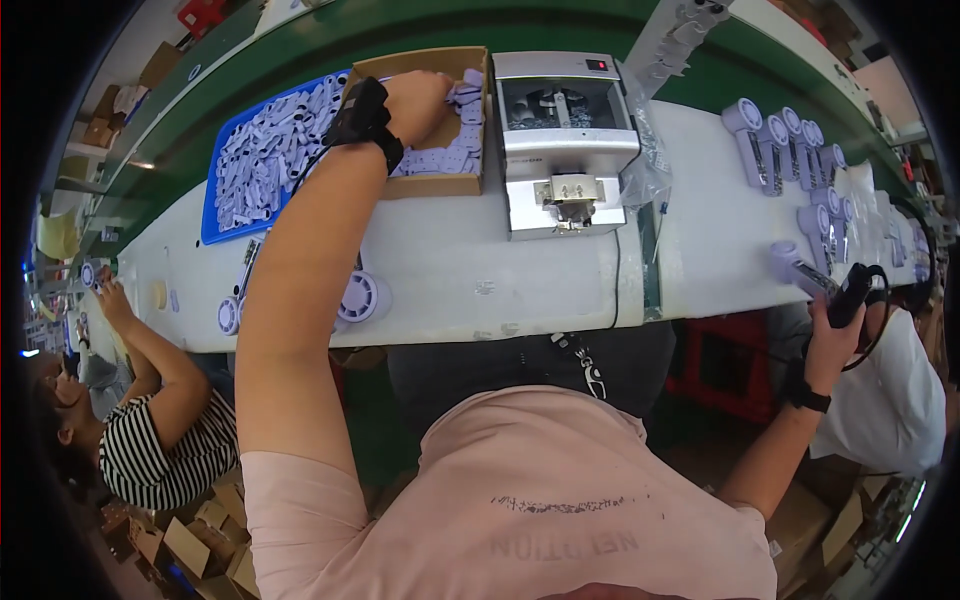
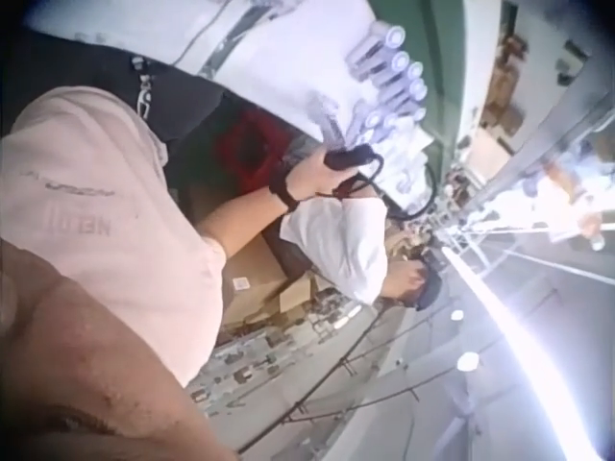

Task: Assembling small electronic components by placing a circular part into a plastic housing and securing it with an electric screwdriver.

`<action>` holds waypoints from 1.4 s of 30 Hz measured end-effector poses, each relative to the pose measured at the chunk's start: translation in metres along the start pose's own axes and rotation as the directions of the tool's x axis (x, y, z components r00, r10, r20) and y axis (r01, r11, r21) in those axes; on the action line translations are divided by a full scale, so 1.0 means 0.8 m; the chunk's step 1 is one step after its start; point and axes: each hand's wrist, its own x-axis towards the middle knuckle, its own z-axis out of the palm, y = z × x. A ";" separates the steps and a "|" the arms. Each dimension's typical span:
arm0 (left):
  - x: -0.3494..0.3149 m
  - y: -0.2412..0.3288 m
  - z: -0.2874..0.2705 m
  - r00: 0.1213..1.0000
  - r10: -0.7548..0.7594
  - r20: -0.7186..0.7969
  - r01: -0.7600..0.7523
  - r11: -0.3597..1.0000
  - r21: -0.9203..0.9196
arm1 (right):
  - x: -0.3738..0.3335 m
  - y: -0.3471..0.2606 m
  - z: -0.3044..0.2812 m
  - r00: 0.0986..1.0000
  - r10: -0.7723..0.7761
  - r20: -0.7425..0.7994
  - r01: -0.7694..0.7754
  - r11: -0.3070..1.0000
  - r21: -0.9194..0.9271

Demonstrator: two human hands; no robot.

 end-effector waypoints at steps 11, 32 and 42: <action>-0.006 0.005 0.003 0.989 0.090 -0.117 -0.096 0.995 -0.039 | -0.096 -0.246 0.061 0.720 -0.508 0.473 0.119 0.762 0.637; -0.213 0.224 -0.086 0.909 -0.100 -0.405 -0.291 0.544 -0.787 | -0.138 -0.303 0.184 0.417 -0.429 0.801 -0.372 0.723 0.582; -0.212 0.235 -0.066 0.815 0.034 -0.578 -0.469 0.625 -0.624 | -0.136 -0.288 0.176 0.478 -0.508 0.717 -0.141 0.761 0.633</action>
